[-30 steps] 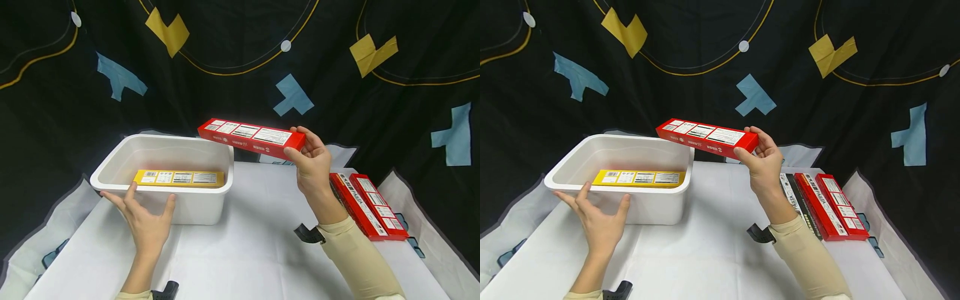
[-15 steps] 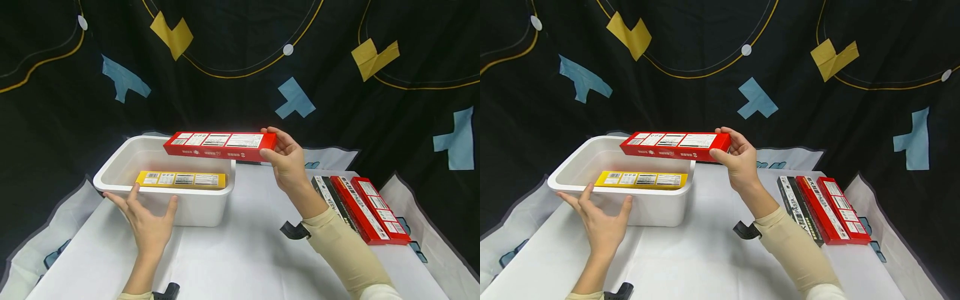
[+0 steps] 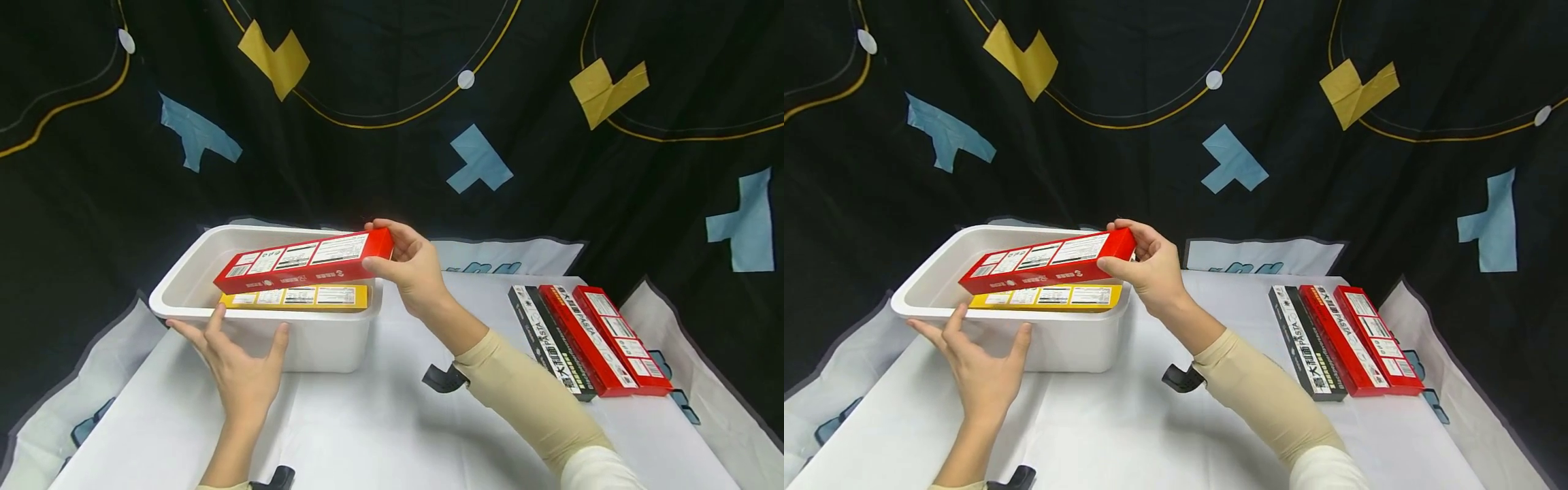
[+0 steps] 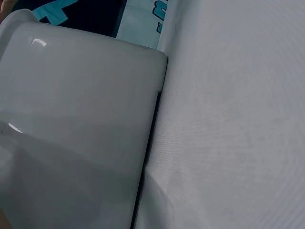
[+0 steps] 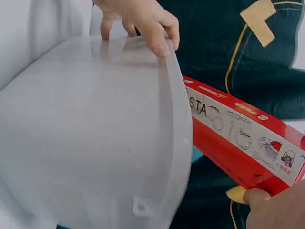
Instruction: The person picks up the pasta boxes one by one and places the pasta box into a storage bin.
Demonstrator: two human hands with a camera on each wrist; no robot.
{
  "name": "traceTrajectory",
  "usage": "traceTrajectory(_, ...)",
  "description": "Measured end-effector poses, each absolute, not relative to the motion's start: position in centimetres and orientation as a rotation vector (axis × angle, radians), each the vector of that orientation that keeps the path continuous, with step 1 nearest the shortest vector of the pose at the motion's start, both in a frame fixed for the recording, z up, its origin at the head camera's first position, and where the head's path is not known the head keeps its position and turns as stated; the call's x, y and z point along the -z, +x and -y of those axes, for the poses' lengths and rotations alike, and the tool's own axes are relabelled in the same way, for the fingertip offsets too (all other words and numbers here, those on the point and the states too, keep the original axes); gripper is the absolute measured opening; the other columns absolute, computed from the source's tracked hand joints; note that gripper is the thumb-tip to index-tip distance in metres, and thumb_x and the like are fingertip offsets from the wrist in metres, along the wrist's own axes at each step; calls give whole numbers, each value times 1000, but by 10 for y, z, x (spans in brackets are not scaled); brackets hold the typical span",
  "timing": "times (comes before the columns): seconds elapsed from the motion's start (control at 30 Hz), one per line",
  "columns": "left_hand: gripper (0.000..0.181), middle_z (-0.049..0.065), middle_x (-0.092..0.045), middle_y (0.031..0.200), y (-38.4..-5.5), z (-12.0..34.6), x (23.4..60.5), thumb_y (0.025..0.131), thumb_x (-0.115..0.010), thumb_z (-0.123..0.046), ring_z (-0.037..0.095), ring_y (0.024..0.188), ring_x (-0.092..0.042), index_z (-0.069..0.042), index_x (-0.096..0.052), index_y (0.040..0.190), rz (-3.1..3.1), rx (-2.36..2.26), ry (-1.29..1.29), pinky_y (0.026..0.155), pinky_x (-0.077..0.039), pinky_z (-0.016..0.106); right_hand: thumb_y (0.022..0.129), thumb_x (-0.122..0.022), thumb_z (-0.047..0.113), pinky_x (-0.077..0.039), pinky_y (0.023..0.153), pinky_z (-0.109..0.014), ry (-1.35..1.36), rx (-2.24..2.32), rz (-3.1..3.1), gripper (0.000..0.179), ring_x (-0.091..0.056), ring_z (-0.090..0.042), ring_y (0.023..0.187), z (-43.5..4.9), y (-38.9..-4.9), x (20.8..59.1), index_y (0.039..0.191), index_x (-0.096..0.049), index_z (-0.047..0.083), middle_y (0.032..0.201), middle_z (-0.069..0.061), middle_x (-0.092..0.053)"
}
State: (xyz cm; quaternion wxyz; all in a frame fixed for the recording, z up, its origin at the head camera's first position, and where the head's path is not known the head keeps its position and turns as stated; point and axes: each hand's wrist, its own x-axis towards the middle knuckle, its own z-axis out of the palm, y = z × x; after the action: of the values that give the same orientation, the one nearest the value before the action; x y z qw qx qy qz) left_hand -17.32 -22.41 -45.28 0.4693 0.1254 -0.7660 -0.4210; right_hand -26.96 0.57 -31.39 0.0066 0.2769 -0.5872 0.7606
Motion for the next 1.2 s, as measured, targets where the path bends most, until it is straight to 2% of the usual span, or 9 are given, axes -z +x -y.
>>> traceTrajectory(0.2,92,5,16,162,-175,224,452,74,-83,-35,23,147,15,-18,-30,147,1847,999,240,114,-23,40,80,-80,13,-53,86,-41,795,-2398,1995,53,-50,-24,121,15,-268,317,129,-60,14,130,1,-60)
traceTrajectory(0.4,93,8,15,162,-176,224,449,73,-84,-35,24,146,16,-16,-30,147,1836,982,223,115,-19,42,79,-79,9,-54,83,-40,817,-2390,2131,50,-53,-24,117,33,-267,323,126,-62,14,126,1,-62)
traceTrajectory(0.63,94,4,17,161,-176,222,447,73,-83,-37,22,146,16,-19,-28,148,1861,1014,257,115,-21,42,79,-77,3,-55,80,-40,839,-2402,2204,52,-54,-23,114,46,-270,330,127,-60,8,125,-2,-62)
traceTrajectory(0.87,93,6,17,161,-176,223,446,72,-84,-37,21,147,15,-17,-30,146,1859,1005,268,115,-20,42,78,-79,8,-56,78,-38,857,-2317,2311,49,-55,-23,111,56,-276,329,124,-62,13,122,3,-61)
traceTrajectory(1.0,93,7,16,161,-175,224,448,73,-83,-37,20,146,16,-15,-30,146,1863,1011,280,114,-22,41,79,-78,7,-56,78,-36,878,-2275,2361,50,-55,-23,110,60,-280,330,126,-60,10,121,2,-61)
traceTrajectory(1.2,95,0,18,161,-172,223,451,73,-83,-40,17,146,16,-20,-28,148,1888,1035,310,113,-26,44,79,-78,9,-56,77,-33,817,-2089,2551,53,-56,-21,107,55,-288,330,129,-60,15,121,3,-61)
